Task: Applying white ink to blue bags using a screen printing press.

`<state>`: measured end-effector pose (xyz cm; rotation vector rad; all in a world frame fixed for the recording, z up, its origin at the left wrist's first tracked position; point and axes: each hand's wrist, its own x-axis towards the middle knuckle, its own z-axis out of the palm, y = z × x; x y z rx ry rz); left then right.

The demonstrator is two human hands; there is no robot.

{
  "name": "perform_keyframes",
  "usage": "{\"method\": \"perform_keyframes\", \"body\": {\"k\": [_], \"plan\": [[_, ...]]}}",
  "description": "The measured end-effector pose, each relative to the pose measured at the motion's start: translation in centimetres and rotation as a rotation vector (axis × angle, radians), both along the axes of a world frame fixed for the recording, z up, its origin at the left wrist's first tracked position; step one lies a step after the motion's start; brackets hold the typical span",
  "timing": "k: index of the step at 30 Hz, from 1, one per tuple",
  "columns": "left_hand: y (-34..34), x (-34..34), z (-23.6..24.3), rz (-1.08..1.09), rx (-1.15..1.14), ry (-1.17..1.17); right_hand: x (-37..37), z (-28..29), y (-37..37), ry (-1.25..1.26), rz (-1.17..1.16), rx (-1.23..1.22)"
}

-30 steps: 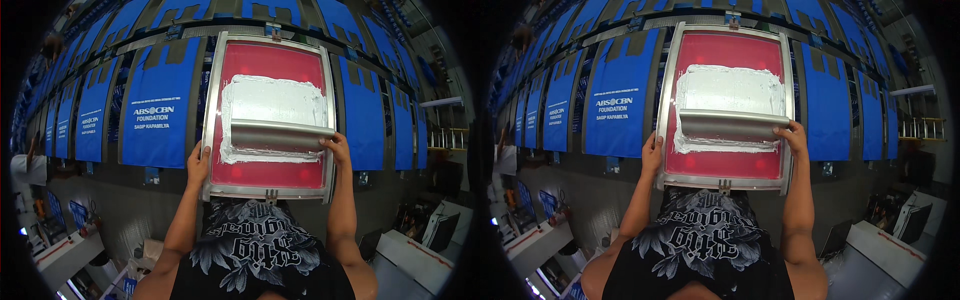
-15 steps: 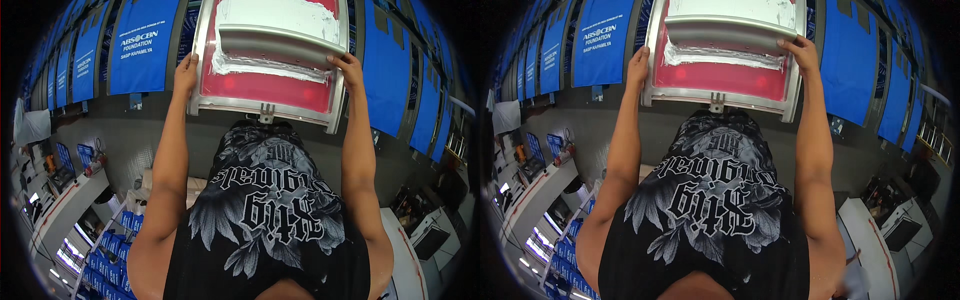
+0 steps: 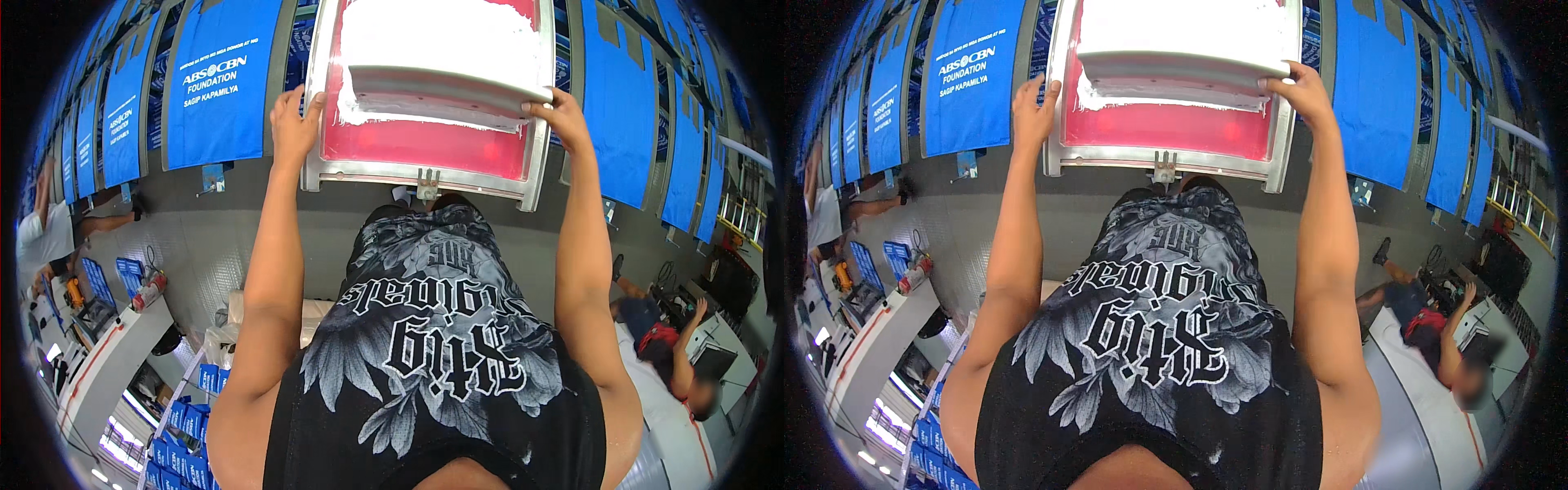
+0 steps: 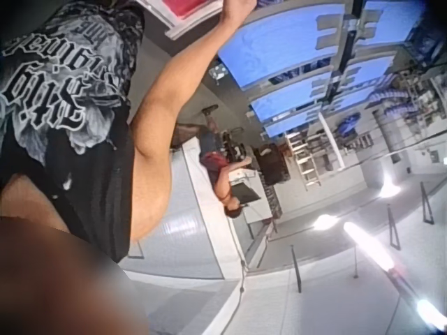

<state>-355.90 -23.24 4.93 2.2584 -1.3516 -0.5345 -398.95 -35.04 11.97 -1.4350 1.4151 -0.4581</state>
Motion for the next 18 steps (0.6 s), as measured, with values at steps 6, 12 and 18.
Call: {"method": "perform_keyframes", "body": {"k": [6,12,18], "plan": [[-1.2,-5.2,10.1,-0.581,-0.492,-0.201,3.1,4.4,5.7,0.656,0.365,-0.618],[-8.0,-6.6,13.3,-0.881,-0.094,-0.351,2.9,4.3,3.1,0.566,0.363,-0.462],[-16.1,-5.8,6.9,-0.687,-0.244,-0.316,4.9,1.4,-8.5,0.732,0.319,-0.845]]}}
